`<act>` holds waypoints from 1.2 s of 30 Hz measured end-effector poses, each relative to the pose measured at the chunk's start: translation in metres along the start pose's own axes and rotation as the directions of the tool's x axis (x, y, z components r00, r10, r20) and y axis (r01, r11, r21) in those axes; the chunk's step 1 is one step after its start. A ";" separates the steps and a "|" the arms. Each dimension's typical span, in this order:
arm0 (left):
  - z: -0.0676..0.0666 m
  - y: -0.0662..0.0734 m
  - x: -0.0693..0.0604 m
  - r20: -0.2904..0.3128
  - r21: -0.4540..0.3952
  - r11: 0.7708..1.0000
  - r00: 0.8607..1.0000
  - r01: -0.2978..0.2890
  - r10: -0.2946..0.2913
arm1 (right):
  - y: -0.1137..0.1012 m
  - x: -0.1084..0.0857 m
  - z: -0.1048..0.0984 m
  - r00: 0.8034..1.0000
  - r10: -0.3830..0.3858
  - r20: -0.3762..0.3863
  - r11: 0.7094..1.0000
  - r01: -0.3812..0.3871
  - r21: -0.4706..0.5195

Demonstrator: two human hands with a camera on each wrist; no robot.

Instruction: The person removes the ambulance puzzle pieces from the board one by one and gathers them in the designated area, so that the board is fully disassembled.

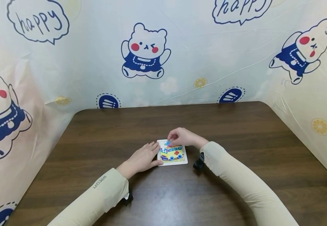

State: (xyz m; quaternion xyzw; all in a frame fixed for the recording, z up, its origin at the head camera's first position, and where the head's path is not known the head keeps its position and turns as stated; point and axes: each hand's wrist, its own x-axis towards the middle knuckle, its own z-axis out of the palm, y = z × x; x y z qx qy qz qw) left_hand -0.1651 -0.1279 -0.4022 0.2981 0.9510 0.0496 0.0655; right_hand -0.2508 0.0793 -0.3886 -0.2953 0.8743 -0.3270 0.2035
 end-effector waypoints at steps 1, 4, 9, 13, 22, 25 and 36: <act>0.000 0.000 0.000 0.004 0.001 1.000 1.000 0.001 -0.001 | 0.000 0.000 0.001 1.000 -0.004 0.008 1.000 0.004 -0.006; 0.001 0.000 0.000 0.005 0.005 1.000 1.000 0.001 -0.001 | 0.001 0.002 0.004 0.999 -0.013 0.034 1.000 0.014 -0.024; 0.001 0.000 -0.001 0.003 0.001 1.000 1.000 0.005 -0.005 | 0.000 0.003 0.006 0.997 -0.028 0.078 0.998 0.033 -0.058; 0.001 0.000 -0.001 0.010 0.000 1.000 1.000 0.008 -0.008 | -0.002 0.004 0.007 0.994 -0.025 0.108 0.995 0.036 -0.096; 0.000 0.000 -0.001 0.007 0.011 1.000 1.000 0.004 -0.005 | -0.004 0.004 0.010 0.995 -0.030 0.097 0.988 0.044 -0.148; 0.000 0.000 -0.001 0.011 0.011 1.000 1.000 0.006 -0.007 | -0.005 0.003 0.010 0.996 -0.023 0.092 0.989 0.036 -0.145; 0.000 -0.001 0.000 0.003 -0.003 1.000 1.000 -0.007 0.007 | 0.000 0.004 0.012 0.997 -0.057 0.057 0.989 0.064 -0.130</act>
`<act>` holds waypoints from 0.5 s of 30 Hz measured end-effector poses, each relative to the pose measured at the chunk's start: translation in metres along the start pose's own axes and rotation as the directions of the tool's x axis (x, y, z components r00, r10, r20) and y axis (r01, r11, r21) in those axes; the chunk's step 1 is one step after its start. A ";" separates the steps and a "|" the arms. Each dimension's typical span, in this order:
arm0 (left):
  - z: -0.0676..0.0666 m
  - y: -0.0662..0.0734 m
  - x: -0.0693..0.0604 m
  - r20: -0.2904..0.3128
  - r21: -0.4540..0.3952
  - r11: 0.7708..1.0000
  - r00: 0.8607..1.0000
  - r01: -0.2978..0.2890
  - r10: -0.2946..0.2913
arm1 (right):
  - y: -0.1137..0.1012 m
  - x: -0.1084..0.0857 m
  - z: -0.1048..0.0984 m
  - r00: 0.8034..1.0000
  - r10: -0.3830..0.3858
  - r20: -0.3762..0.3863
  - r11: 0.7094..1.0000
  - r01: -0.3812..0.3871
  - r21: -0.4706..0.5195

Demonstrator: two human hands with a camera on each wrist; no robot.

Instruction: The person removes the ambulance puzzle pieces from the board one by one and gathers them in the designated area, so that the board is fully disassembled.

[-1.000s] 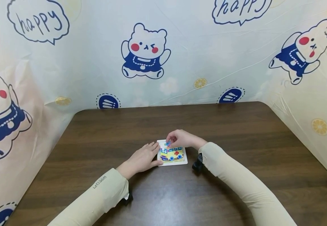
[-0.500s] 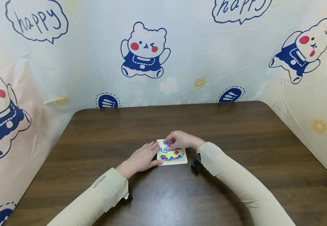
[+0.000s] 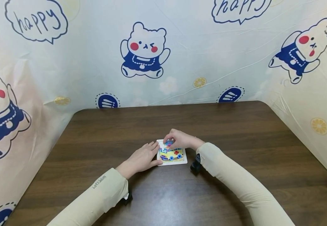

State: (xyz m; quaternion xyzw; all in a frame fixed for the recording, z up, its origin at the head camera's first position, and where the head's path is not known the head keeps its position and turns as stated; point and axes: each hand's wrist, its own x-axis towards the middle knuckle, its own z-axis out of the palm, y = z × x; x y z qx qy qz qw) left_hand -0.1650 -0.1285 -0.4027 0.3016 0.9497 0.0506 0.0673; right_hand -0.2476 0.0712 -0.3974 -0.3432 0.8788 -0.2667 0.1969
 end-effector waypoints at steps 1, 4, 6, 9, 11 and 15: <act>0.000 0.000 0.000 -0.002 -0.003 1.000 1.000 -0.005 0.005 | 0.000 0.000 0.000 1.000 -0.005 -0.004 1.000 0.005 0.000; 0.000 -0.001 0.000 -0.014 -0.007 1.000 0.999 -0.029 0.029 | 0.000 0.001 0.001 1.000 -0.015 -0.014 1.000 0.015 0.008; 0.000 -0.002 0.000 -0.015 -0.005 0.999 0.999 -0.042 0.042 | 0.000 0.001 0.001 1.000 -0.019 -0.020 1.000 0.019 0.010; 0.000 -0.002 -0.001 -0.019 -0.001 0.998 0.998 -0.056 0.056 | 0.001 0.002 0.002 0.999 -0.020 -0.028 1.000 0.020 0.016; 0.000 -0.002 -0.001 -0.018 -0.003 0.998 0.998 -0.058 0.058 | 0.002 0.002 0.002 0.999 -0.015 -0.034 1.000 0.015 0.015; 0.000 -0.002 -0.001 -0.016 -0.008 0.998 0.998 -0.059 0.059 | 0.005 0.000 0.001 0.997 0.022 -0.068 0.998 -0.018 0.065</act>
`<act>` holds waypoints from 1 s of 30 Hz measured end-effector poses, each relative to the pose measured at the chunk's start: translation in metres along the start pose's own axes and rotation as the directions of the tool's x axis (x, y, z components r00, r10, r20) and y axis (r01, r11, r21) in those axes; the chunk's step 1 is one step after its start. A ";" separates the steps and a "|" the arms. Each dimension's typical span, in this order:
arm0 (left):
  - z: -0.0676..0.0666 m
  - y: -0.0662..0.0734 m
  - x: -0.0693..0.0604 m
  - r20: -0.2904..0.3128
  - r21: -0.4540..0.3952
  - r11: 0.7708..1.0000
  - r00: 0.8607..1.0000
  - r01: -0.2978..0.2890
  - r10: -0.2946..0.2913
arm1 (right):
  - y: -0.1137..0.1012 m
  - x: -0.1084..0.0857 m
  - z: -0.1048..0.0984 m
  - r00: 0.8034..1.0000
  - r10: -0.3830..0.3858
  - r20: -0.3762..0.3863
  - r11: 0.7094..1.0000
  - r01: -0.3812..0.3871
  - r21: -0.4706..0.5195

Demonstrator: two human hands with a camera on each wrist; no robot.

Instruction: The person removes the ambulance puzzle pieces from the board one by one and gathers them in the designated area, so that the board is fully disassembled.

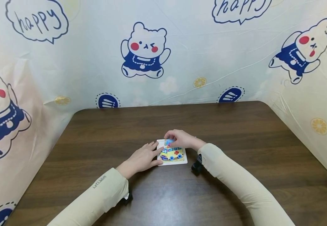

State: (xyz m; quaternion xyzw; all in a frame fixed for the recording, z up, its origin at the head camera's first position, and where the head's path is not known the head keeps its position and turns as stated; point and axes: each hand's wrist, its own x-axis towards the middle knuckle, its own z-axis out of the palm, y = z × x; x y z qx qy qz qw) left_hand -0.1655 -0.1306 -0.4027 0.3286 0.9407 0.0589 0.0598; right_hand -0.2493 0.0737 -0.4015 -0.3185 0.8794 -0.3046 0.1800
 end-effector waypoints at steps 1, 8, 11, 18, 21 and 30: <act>0.000 0.000 0.000 0.002 -0.003 1.000 1.000 0.002 -0.002 | 0.001 -0.001 0.000 1.000 0.011 -0.012 1.000 -0.010 0.020; 0.000 0.001 0.001 0.011 -0.001 1.000 1.000 0.019 -0.019 | 0.006 -0.006 -0.005 1.000 0.009 -0.027 0.982 -0.004 0.190; 0.000 0.002 0.001 0.015 -0.002 0.999 0.999 0.037 -0.037 | 0.008 -0.007 -0.007 0.999 0.029 -0.029 0.974 -0.021 0.227; 0.000 0.002 0.002 0.019 0.010 0.998 0.998 0.067 -0.067 | 0.010 -0.010 -0.012 0.997 0.077 -0.028 0.964 -0.068 0.257; -0.001 0.002 0.002 0.025 0.011 0.997 0.997 0.073 -0.073 | 0.010 -0.011 -0.014 0.997 0.077 -0.027 0.963 -0.067 0.263; 0.001 0.003 0.002 0.027 0.023 0.998 0.998 0.065 -0.065 | 0.011 -0.020 -0.026 0.984 0.143 -0.107 0.950 -0.106 0.295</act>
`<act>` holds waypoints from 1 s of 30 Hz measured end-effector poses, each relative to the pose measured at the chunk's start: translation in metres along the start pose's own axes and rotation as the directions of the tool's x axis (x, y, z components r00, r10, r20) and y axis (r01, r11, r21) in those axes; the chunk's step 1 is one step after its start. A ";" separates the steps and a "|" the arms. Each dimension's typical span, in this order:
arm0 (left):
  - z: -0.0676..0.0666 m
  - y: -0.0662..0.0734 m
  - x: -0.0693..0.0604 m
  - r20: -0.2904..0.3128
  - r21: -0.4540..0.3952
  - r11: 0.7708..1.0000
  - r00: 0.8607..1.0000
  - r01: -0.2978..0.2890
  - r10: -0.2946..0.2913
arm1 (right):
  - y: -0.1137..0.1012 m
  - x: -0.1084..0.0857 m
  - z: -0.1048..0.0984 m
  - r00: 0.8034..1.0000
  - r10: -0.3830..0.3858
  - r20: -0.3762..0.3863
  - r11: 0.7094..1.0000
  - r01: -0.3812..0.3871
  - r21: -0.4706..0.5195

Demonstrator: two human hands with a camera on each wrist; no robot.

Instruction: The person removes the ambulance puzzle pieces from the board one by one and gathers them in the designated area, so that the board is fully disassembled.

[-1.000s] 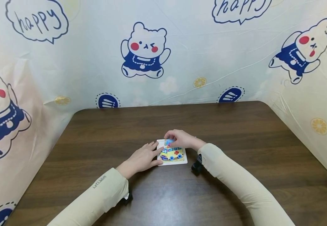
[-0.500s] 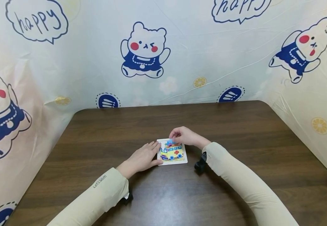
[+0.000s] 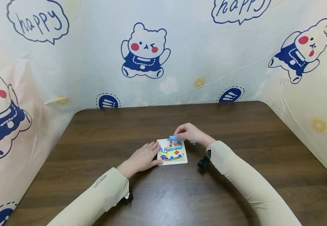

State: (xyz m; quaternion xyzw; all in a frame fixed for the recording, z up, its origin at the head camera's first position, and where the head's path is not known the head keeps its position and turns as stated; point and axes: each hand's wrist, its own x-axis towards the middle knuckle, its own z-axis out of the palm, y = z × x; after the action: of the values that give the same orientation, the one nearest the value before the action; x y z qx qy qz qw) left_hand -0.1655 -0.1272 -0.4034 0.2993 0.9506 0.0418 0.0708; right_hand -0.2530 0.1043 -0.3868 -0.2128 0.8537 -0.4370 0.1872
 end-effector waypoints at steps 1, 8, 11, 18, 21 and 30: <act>0.001 0.000 0.000 0.002 0.001 1.000 1.000 0.001 -0.001 | 0.001 0.000 -0.002 1.000 0.005 -0.005 1.000 -0.005 0.001; 0.002 0.000 0.000 -0.014 0.024 1.000 1.000 -0.002 0.003 | -0.002 -0.014 -0.022 1.000 0.004 -0.024 1.000 -0.004 -0.009; 0.002 0.001 0.000 -0.016 0.028 1.000 1.000 -0.002 0.002 | -0.003 -0.022 -0.030 1.000 -0.001 -0.019 1.000 0.001 -0.010; 0.001 0.001 -0.001 -0.008 0.028 1.000 1.000 -0.001 0.001 | 0.028 -0.025 -0.054 0.999 0.027 -0.036 0.999 -0.028 -0.027; 0.002 0.001 0.000 -0.009 0.024 1.000 1.000 -0.002 0.002 | 0.037 -0.031 -0.065 0.998 0.037 -0.042 0.999 -0.038 -0.018; 0.002 0.001 0.000 -0.010 0.029 1.000 1.000 0.002 -0.002 | 0.061 -0.045 -0.083 0.995 0.096 0.002 0.995 -0.096 0.001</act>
State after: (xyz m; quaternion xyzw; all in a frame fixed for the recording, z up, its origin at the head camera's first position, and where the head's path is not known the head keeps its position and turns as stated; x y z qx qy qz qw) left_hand -0.1647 -0.1265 -0.4048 0.2992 0.9517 0.0294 0.0619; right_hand -0.2700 0.2158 -0.3858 -0.1719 0.8626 -0.4276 0.2088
